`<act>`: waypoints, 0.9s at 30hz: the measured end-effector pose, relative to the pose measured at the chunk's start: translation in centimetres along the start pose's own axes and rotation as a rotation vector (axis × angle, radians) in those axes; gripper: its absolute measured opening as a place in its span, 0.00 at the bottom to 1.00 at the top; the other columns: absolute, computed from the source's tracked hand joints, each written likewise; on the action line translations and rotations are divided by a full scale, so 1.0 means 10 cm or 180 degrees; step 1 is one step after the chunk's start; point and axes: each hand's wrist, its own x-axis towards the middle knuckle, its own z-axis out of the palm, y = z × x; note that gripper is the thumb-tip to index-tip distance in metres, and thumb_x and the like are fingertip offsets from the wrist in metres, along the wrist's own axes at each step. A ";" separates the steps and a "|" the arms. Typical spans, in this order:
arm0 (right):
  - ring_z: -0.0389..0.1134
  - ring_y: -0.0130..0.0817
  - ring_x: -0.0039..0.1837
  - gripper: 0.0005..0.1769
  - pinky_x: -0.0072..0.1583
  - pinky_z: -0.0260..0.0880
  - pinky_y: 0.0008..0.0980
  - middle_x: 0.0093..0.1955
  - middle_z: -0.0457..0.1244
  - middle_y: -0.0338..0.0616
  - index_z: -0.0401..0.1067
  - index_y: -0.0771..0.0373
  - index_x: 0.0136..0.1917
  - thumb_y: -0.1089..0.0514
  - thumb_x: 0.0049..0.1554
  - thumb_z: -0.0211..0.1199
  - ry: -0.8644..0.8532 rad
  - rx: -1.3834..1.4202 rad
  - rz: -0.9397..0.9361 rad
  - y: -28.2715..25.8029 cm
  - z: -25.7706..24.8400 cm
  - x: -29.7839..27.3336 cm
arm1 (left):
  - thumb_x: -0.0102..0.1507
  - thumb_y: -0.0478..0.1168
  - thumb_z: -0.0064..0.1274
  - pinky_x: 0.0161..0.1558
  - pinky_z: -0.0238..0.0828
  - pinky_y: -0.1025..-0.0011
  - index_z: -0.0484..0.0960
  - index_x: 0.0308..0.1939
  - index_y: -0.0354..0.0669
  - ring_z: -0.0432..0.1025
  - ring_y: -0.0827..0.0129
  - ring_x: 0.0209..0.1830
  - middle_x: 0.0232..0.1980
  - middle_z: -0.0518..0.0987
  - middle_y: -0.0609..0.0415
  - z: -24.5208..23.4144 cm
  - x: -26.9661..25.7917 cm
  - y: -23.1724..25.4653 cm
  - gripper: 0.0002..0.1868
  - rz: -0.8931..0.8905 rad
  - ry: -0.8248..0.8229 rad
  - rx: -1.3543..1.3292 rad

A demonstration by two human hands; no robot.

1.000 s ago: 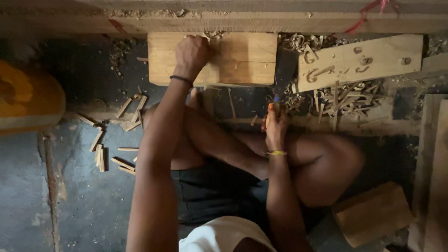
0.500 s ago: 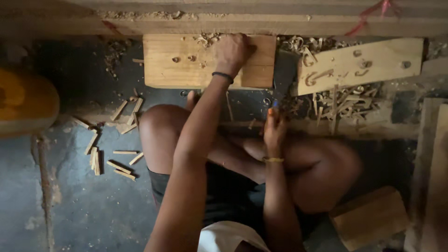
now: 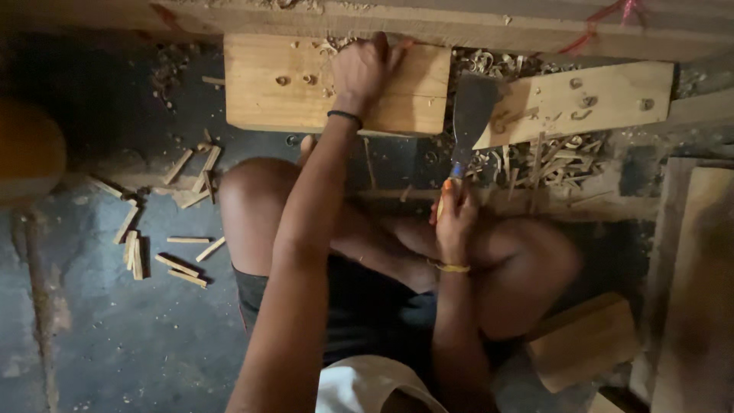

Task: The person sits on the floor and uses a chisel to carve a rectangular block of wood. They hold the wood with one hand and strike the chisel with the other to remove wood shavings. The person occasionally pauses to clear the shavings from the work surface.

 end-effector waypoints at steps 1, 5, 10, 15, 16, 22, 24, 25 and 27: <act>0.57 0.22 0.27 0.14 0.28 0.56 0.24 0.29 0.58 0.35 0.66 0.59 0.44 0.49 0.66 0.59 -0.0005 0.0054 0.0031 -0.02 0.02 -0.01 | 0.68 0.63 0.51 0.16 0.62 0.62 0.82 0.41 0.52 0.72 0.63 0.16 0.22 0.80 0.53 -0.04 -0.06 -0.07 0.21 -0.0074 0.0102 -0.0235; 0.58 0.23 0.27 0.13 0.28 0.57 0.24 0.29 0.58 0.36 0.66 0.58 0.44 0.48 0.66 0.58 -0.0121 -0.0107 -0.0066 -0.07 0.06 -0.08 | 0.73 0.63 0.47 0.28 0.71 0.65 0.80 0.44 0.48 0.77 0.65 0.26 0.32 0.84 0.52 -0.31 -0.06 -0.18 0.23 -0.0163 0.0342 -0.1354; 0.59 0.25 0.27 0.21 0.28 0.57 0.25 0.29 0.61 0.38 0.68 0.60 0.43 0.42 0.67 0.53 -0.0172 -0.0089 0.0096 0.05 0.09 -0.09 | 0.67 0.67 0.46 0.45 0.74 0.59 0.80 0.53 0.44 0.80 0.60 0.40 0.42 0.86 0.53 -0.60 -0.35 0.46 0.31 0.0787 -0.0228 -0.1712; 0.57 0.27 0.25 0.25 0.27 0.54 0.27 0.28 0.60 0.40 0.67 0.62 0.40 0.39 0.67 0.51 -0.0293 -0.0066 0.0372 0.18 0.15 -0.06 | 0.68 0.69 0.46 0.59 0.70 0.54 0.77 0.57 0.42 0.78 0.53 0.54 0.53 0.83 0.46 -0.56 -0.75 0.94 0.34 0.2425 -0.0660 -0.1476; 0.57 0.27 0.25 0.26 0.27 0.55 0.27 0.28 0.60 0.40 0.67 0.62 0.40 0.39 0.67 0.52 -0.0316 -0.0078 0.0383 0.18 0.16 -0.08 | 0.68 0.69 0.46 0.59 0.71 0.54 0.76 0.58 0.41 0.78 0.52 0.54 0.53 0.83 0.45 -0.52 -0.76 0.92 0.35 0.2426 -0.0683 -0.1541; 0.56 0.26 0.25 0.26 0.27 0.53 0.27 0.28 0.60 0.39 0.68 0.62 0.42 0.38 0.67 0.51 -0.0557 -0.0099 0.0365 0.05 0.26 -0.14 | 0.66 0.69 0.51 0.56 0.72 0.56 0.75 0.60 0.39 0.78 0.49 0.45 0.47 0.83 0.41 -0.44 -0.71 0.90 0.37 0.2158 -0.0936 -0.1402; 0.56 0.26 0.24 0.27 0.27 0.53 0.27 0.28 0.60 0.39 0.68 0.62 0.42 0.37 0.66 0.50 -0.0524 -0.0141 0.0420 0.04 0.26 -0.13 | 0.66 0.67 0.52 0.56 0.72 0.56 0.75 0.59 0.40 0.79 0.49 0.44 0.47 0.84 0.42 -0.43 -0.72 0.89 0.35 0.2166 -0.0949 -0.1498; 0.55 0.26 0.24 0.27 0.27 0.53 0.27 0.27 0.59 0.39 0.68 0.63 0.42 0.37 0.66 0.50 -0.0509 -0.0161 0.0456 0.03 0.25 -0.13 | 0.66 0.65 0.52 0.56 0.72 0.56 0.75 0.59 0.41 0.79 0.50 0.45 0.47 0.84 0.43 -0.41 -0.71 0.90 0.33 0.2208 -0.0933 -0.1561; 0.55 0.26 0.24 0.27 0.27 0.53 0.26 0.28 0.59 0.39 0.68 0.63 0.42 0.37 0.66 0.50 -0.0491 -0.0161 0.0502 0.03 0.23 -0.12 | 0.66 0.64 0.53 0.55 0.72 0.56 0.75 0.58 0.41 0.79 0.50 0.45 0.46 0.84 0.44 -0.38 -0.70 0.91 0.31 0.2260 -0.0906 -0.1650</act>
